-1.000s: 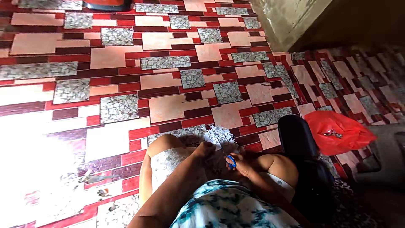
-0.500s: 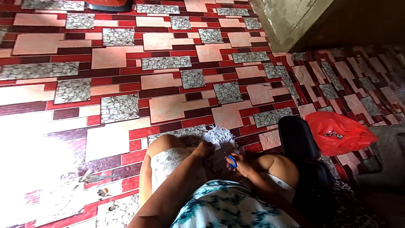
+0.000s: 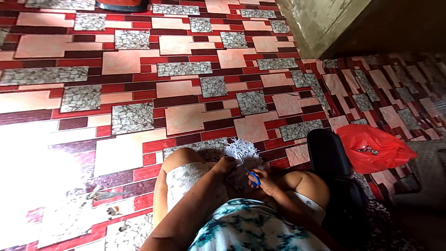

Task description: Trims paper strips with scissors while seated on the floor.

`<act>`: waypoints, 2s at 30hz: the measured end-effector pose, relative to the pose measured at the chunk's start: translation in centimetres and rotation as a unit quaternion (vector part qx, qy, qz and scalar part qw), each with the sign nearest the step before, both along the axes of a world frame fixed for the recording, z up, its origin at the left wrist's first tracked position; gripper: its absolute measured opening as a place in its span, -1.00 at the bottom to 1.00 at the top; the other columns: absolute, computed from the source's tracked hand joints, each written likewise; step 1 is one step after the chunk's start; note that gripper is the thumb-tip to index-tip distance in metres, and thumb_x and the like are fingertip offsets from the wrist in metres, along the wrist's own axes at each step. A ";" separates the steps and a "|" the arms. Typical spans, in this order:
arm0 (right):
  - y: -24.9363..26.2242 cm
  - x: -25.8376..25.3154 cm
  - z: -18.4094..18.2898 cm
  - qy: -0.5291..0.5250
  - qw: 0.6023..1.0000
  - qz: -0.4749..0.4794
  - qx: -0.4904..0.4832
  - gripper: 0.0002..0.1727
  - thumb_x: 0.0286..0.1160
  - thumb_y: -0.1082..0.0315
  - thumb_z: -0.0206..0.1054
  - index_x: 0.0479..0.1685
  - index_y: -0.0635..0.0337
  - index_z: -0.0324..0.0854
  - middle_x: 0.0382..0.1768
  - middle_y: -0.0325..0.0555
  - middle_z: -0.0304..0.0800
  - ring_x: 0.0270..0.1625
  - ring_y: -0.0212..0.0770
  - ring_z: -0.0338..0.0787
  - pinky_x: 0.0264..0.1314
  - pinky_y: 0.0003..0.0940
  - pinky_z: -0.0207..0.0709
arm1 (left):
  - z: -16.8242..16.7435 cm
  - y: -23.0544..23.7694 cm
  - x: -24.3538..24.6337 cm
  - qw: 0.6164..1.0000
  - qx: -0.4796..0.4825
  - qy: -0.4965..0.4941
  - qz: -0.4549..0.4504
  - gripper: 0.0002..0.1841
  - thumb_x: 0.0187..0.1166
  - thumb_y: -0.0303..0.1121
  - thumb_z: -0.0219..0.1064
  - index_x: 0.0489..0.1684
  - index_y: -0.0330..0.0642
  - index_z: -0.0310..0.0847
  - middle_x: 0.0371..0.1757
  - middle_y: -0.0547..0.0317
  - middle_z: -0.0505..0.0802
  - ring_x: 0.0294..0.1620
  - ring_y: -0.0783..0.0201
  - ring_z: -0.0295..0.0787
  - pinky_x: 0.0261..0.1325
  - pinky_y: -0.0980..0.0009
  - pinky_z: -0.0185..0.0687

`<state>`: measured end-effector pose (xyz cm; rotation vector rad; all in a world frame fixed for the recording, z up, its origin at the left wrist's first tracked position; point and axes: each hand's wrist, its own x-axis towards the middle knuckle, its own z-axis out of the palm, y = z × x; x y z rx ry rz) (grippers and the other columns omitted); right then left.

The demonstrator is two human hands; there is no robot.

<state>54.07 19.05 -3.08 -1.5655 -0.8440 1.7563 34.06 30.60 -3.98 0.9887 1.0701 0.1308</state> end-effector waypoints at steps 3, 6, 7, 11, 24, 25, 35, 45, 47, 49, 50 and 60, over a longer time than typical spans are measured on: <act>0.0 0.1 -0.2 -0.004 1.000 0.005 -0.001 -0.74 0.59 0.34 0.30 0.10 0.32 0.62 -0.45 -0.23 0.80 -0.47 -0.42 0.72 -0.46 -0.55 0.54 | 0.0 0.2 -0.1 1.000 0.009 0.002 -0.013 -0.79 0.79 -0.32 0.22 -0.03 -0.33 0.63 -0.46 0.26 0.72 -0.66 0.53 0.45 -0.56 0.61 0.39; 0.0 0.1 -0.2 -0.006 1.000 0.005 -0.005 -0.75 0.59 0.34 0.31 0.10 0.32 0.62 -0.45 -0.24 0.79 -0.47 -0.42 0.72 -0.46 -0.56 0.53 | -0.2 0.1 -0.1 1.000 0.012 -0.002 -0.011 -0.79 0.79 -0.32 0.22 -0.08 -0.32 0.63 -0.49 0.27 0.72 -0.68 0.54 0.46 -0.58 0.62 0.39; 0.0 0.1 -0.2 -0.007 1.000 0.004 -0.004 -0.75 0.59 0.34 0.32 0.09 0.32 0.63 -0.45 -0.23 0.80 -0.47 -0.42 0.72 -0.47 -0.56 0.54 | -0.1 0.1 -0.1 1.000 0.010 -0.003 -0.009 -0.79 0.79 -0.33 0.22 -0.09 -0.32 0.63 -0.49 0.27 0.71 -0.68 0.54 0.46 -0.58 0.62 0.39; 0.0 -0.1 -0.1 -0.027 1.000 -0.012 0.010 -0.78 0.55 0.39 0.37 0.05 0.33 0.64 -0.47 -0.25 0.78 -0.51 -0.45 0.70 -0.48 -0.58 0.54 | 0.1 0.0 0.0 1.000 0.009 -0.006 0.000 -0.80 0.79 -0.34 0.21 -0.13 -0.32 0.63 -0.51 0.27 0.70 -0.69 0.54 0.44 -0.61 0.62 0.36; 0.0 0.1 0.3 0.011 0.999 0.001 -0.036 -0.81 0.68 0.35 0.26 0.04 0.29 0.61 -0.46 -0.20 0.79 -0.50 -0.41 0.73 -0.51 -0.58 0.53 | -0.1 -0.1 0.0 1.000 0.003 -0.007 0.001 -0.81 0.78 -0.34 0.23 -0.07 -0.32 0.63 -0.51 0.27 0.70 -0.70 0.54 0.44 -0.61 0.63 0.36; 0.0 0.1 0.2 0.009 0.999 0.002 -0.033 -0.81 0.67 0.35 0.27 0.04 0.29 0.61 -0.46 -0.21 0.80 -0.50 -0.41 0.73 -0.51 -0.58 0.53 | -0.1 -0.1 0.0 1.000 0.001 -0.010 -0.001 -0.81 0.78 -0.35 0.23 -0.10 -0.32 0.62 -0.52 0.27 0.70 -0.71 0.55 0.44 -0.62 0.63 0.35; -0.1 -0.1 0.4 -0.035 0.999 0.001 0.015 -0.79 0.51 0.49 0.39 0.05 0.37 0.64 -0.43 -0.25 0.77 -0.50 -0.47 0.69 -0.41 -0.57 0.61 | 0.0 0.1 -0.1 0.999 0.021 0.003 -0.031 -0.76 0.81 -0.28 0.20 -0.03 -0.32 0.65 -0.48 0.27 0.70 -0.68 0.52 0.42 -0.59 0.60 0.35; -0.1 0.1 0.1 0.012 0.999 0.010 -0.028 -0.79 0.62 0.36 0.31 0.07 0.29 0.61 -0.47 -0.24 0.79 -0.49 -0.42 0.73 -0.48 -0.57 0.55 | -0.2 0.0 0.0 1.000 -0.002 -0.013 -0.004 -0.80 0.80 -0.34 0.21 -0.07 -0.32 0.62 -0.52 0.27 0.70 -0.72 0.55 0.40 -0.64 0.64 0.31; 0.0 0.0 0.1 0.005 1.000 0.007 -0.025 -0.80 0.61 0.37 0.32 0.05 0.29 0.62 -0.48 -0.24 0.79 -0.50 -0.42 0.73 -0.49 -0.57 0.55 | -0.2 -0.1 0.0 1.000 0.002 -0.015 -0.007 -0.80 0.80 -0.34 0.21 -0.10 -0.31 0.62 -0.52 0.27 0.70 -0.72 0.55 0.41 -0.64 0.64 0.31; 0.0 0.0 0.1 -0.004 1.000 0.004 -0.016 -0.81 0.59 0.39 0.33 0.03 0.30 0.63 -0.49 -0.25 0.78 -0.51 -0.43 0.72 -0.48 -0.57 0.55 | -0.2 0.0 0.0 1.000 0.008 -0.013 -0.012 -0.80 0.80 -0.33 0.20 -0.08 -0.31 0.62 -0.50 0.28 0.70 -0.71 0.54 0.42 -0.62 0.63 0.33; 0.0 0.0 0.1 -0.009 1.000 0.002 -0.011 -0.81 0.57 0.39 0.36 0.02 0.30 0.64 -0.50 -0.25 0.78 -0.52 -0.44 0.71 -0.48 -0.58 0.55 | -0.1 0.0 0.0 1.000 0.010 -0.012 -0.013 -0.79 0.80 -0.32 0.20 -0.06 -0.31 0.63 -0.49 0.27 0.70 -0.70 0.54 0.42 -0.61 0.63 0.33; 0.0 0.1 0.7 -0.051 0.997 -0.058 0.010 -0.77 0.53 0.52 0.38 0.10 0.39 0.64 -0.43 -0.23 0.79 -0.53 -0.49 0.67 -0.49 -0.62 0.53 | 0.5 0.0 -0.1 0.998 -0.039 -0.004 0.050 -0.81 0.79 -0.36 0.22 0.01 -0.34 0.61 -0.44 0.21 0.76 -0.65 0.49 0.55 -0.55 0.59 0.48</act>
